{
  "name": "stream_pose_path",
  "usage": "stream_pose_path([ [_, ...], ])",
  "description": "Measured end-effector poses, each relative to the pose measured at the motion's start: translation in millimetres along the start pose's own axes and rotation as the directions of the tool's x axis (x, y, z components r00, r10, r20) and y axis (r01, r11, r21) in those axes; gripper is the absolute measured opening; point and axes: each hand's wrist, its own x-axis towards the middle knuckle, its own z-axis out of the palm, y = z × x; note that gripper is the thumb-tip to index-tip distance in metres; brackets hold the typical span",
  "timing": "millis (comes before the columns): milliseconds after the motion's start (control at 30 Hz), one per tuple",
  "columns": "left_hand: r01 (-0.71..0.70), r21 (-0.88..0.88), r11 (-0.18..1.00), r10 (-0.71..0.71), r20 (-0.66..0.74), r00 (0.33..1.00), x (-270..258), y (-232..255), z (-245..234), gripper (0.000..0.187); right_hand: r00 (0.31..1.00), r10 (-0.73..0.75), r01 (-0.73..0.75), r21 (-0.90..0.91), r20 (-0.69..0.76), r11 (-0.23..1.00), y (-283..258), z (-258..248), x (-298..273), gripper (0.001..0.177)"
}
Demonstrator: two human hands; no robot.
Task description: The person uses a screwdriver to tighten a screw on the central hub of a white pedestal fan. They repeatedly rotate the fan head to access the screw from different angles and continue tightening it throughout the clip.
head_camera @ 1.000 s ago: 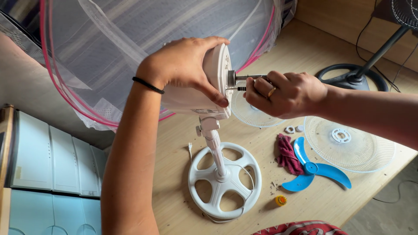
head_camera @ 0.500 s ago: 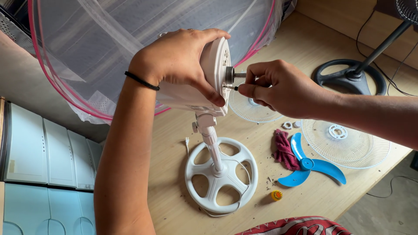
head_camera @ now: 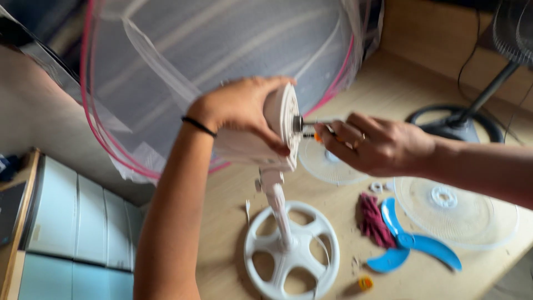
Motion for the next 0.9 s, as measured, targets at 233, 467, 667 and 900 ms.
stream_pose_path([
  [233,0.012,-0.041,0.999,-0.012,0.001,1.0,3,-4,2,0.133,0.998,-0.054,0.052,-0.103,-0.017,0.993,2,23,-5,0.014],
  [467,0.073,-0.029,0.997,-0.073,-0.015,0.997,-1,2,3,0.134,0.915,0.332,-0.388,0.27,0.23,0.881,-20,21,0,0.021],
  [667,0.049,-0.021,0.999,-0.05,-0.021,0.999,-1,2,2,0.135,0.898,0.332,-0.427,0.392,0.288,0.815,-11,9,10,0.021],
  [900,0.118,-0.035,0.992,-0.118,0.019,0.993,-7,7,-2,0.133,0.865,0.3,-0.426,0.271,0.402,0.863,-5,4,7,0.028],
])
